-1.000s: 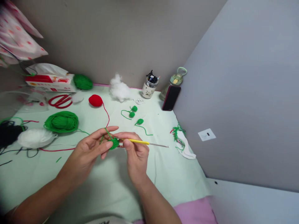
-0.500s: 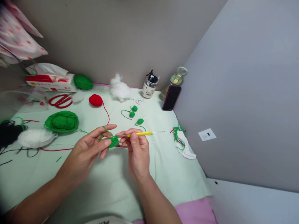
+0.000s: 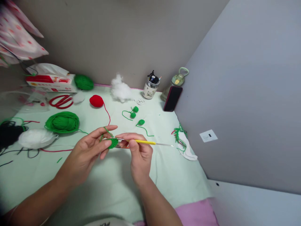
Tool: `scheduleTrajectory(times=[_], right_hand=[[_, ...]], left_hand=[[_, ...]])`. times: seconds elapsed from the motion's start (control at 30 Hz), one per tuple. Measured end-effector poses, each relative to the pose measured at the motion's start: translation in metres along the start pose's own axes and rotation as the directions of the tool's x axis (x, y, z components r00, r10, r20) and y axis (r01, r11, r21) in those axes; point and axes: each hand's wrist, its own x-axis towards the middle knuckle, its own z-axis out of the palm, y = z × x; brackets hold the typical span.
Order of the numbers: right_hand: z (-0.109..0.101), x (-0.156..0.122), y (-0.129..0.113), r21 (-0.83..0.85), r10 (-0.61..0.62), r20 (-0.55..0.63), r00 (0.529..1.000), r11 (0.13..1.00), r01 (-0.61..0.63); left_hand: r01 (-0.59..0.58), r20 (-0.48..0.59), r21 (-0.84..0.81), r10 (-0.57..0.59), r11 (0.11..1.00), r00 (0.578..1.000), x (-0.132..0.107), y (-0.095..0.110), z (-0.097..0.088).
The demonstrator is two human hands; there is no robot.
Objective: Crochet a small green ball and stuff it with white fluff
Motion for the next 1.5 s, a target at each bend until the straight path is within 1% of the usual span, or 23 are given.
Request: scheduleTrajectory(times=[0.07,0.13,0.2,0.3,0.37,0.43,0.47,0.53,0.57,0.6,0.63,0.7,0.77,0.8,0.83,0.9,0.97,1.07,1.17,1.23,1.3,1.4,1.5], right_hand=[[-0.003,0.003,-0.002,0.001,0.02,0.037,0.999,1.0,-0.02],[-0.004,0.005,-0.004,-0.021,0.0,0.062,0.998,1.0,0.001],[-0.005,0.006,-0.007,-0.081,-0.049,0.081,0.995,0.995,0.056],[-0.005,0.004,-0.01,-0.216,-0.172,0.128,0.977,0.956,0.197],[-0.005,0.001,-0.01,-0.314,-0.275,0.199,0.941,0.891,0.327],[-0.007,-0.003,-0.006,-0.418,-0.357,0.296,0.886,0.785,0.456],[-0.007,-0.004,-0.004,-0.466,-0.386,0.336,0.859,0.724,0.508],[-0.008,-0.007,0.0,-0.536,-0.412,0.383,0.827,0.63,0.562],[-0.009,-0.008,0.001,-0.556,-0.414,0.388,0.824,0.607,0.567],[-0.009,-0.008,0.002,-0.561,-0.419,0.376,0.827,0.607,0.563],[-0.009,-0.008,0.001,-0.548,-0.421,0.351,0.837,0.632,0.548],[-0.008,-0.005,-0.002,-0.474,-0.403,0.243,0.883,0.745,0.47],[-0.006,0.0,-0.005,-0.318,-0.325,0.113,0.939,0.883,0.344],[-0.005,0.003,-0.006,-0.226,-0.268,0.076,0.96,0.933,0.279],[-0.005,0.005,-0.007,-0.159,-0.217,0.066,0.974,0.961,0.224],[-0.003,0.008,-0.007,-0.128,-0.17,0.098,0.981,0.975,0.182],[-0.002,0.008,-0.006,-0.18,-0.178,0.136,0.975,0.963,0.201],[-0.002,0.005,-0.005,-0.215,-0.197,0.149,0.969,0.95,0.227],[-0.002,0.003,-0.005,-0.192,-0.19,0.156,0.969,0.957,0.218],[-0.004,0.004,-0.005,-0.099,-0.134,0.137,0.982,0.984,0.148],[-0.005,0.006,-0.006,0.038,-0.031,0.096,0.995,0.999,0.028],[-0.008,0.013,-0.008,0.175,0.107,0.068,0.992,0.977,-0.118],[-0.008,0.017,-0.01,0.245,0.191,0.102,0.976,0.946,-0.21]], left_hand=[[-0.004,0.003,0.019,0.004,1.0,1.0,-0.001,0.0,-0.001],[-0.014,0.0,0.042,0.014,0.999,1.0,-0.001,0.0,-0.001],[-0.038,-0.015,0.071,0.039,0.997,0.999,-0.001,-0.001,-0.001],[-0.078,-0.064,0.149,0.089,0.986,0.994,-0.003,0.0,0.001],[-0.1,-0.104,0.218,0.125,0.971,0.987,-0.004,0.001,0.003],[-0.116,-0.124,0.253,0.152,0.96,0.981,-0.006,0.001,0.004],[-0.116,-0.123,0.244,0.15,0.963,0.981,-0.006,0.001,0.004],[-0.084,-0.08,0.154,0.097,0.985,0.992,-0.006,-0.001,0.004],[-0.042,-0.032,0.08,0.045,0.996,0.998,-0.006,-0.001,0.003],[0.017,0.028,0.0,-0.017,1.0,0.999,-0.005,-0.001,0.003],[0.083,0.088,-0.075,-0.076,0.994,0.993,-0.004,-0.001,0.001],[0.186,0.17,-0.193,-0.154,0.963,0.973,-0.001,0.001,-0.001],[0.201,0.16,-0.259,-0.163,0.945,0.973,0.002,0.004,-0.002],[0.18,0.137,-0.27,-0.147,0.946,0.98,0.002,0.006,-0.002],[0.157,0.116,-0.258,-0.131,0.953,0.985,0.003,0.006,-0.002],[0.111,0.095,-0.198,-0.094,0.974,0.991,0.002,0.005,-0.001],[0.065,0.086,-0.134,-0.054,0.989,0.995,0.001,0.001,0.0],[0.01,0.044,-0.085,-0.007,0.996,0.999,0.0,-0.004,0.001],[0.037,0.052,-0.107,-0.032,0.994,0.998,0.0,-0.003,0.001],[0.101,0.104,-0.149,-0.086,0.984,0.991,0.001,0.0,-0.001],[0.186,0.187,-0.188,-0.151,0.964,0.971,0.003,0.003,-0.003],[0.278,0.295,-0.237,-0.204,0.931,0.933,0.005,0.004,-0.007],[0.286,0.302,-0.241,-0.208,0.927,0.93,0.006,0.002,-0.008]])
